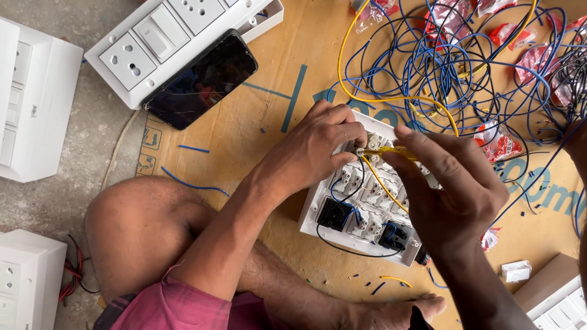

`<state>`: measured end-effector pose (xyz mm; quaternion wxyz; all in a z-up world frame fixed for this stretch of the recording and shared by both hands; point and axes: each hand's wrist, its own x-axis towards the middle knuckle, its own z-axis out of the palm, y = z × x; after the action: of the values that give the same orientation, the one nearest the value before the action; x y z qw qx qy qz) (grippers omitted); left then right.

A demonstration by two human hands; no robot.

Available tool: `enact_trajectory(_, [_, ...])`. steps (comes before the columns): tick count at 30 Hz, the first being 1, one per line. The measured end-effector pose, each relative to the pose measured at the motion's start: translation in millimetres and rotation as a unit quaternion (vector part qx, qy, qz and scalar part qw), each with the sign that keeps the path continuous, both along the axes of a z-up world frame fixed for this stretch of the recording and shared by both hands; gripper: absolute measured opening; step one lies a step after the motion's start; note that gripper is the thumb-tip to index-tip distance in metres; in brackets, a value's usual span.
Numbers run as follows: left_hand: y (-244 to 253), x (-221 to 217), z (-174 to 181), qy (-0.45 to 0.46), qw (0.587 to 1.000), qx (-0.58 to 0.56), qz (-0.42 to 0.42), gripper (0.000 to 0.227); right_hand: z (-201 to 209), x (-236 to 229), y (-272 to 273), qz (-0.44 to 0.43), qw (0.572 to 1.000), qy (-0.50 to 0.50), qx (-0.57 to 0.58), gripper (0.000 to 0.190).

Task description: The person sits on the floor and assembles a multi-gang electrical switch and socket panel, routing blue, yellow and black wires into the module terminals. They use a screwdriver to tighten terminals on the modules and pliers to cut and strip wire ends, working on the modules one at a time.

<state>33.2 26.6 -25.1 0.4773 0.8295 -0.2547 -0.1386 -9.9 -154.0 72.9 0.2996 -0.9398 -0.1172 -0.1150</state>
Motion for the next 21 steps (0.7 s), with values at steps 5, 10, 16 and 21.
enact_trajectory(5, [0.8, 0.5, -5.3, -0.019, 1.000, -0.013, 0.001, 0.032, 9.4, 8.4, 2.4, 0.129, 0.990, 0.049, 0.030, 0.033])
enact_trajectory(10, [0.5, 0.4, -1.6, -0.010, 1.000, -0.026, 0.007, 0.032, 4.2, 3.9, -3.1, 0.179, 0.977, 0.082, 0.085, 0.048])
enact_trajectory(16, [-1.1, -0.2, -1.5, -0.008, 1.000, -0.030, 0.007, 0.030, 1.4, -5.5, -10.1, 0.083, 0.987, 0.117, 0.076, 0.045])
enact_trajectory(21, [-1.6, 0.0, 1.0, 0.000, 1.000, -0.012, 0.005, 0.029, 1.7, -10.6, -9.6, 0.067, 0.995, 0.050, 0.050, 0.044])
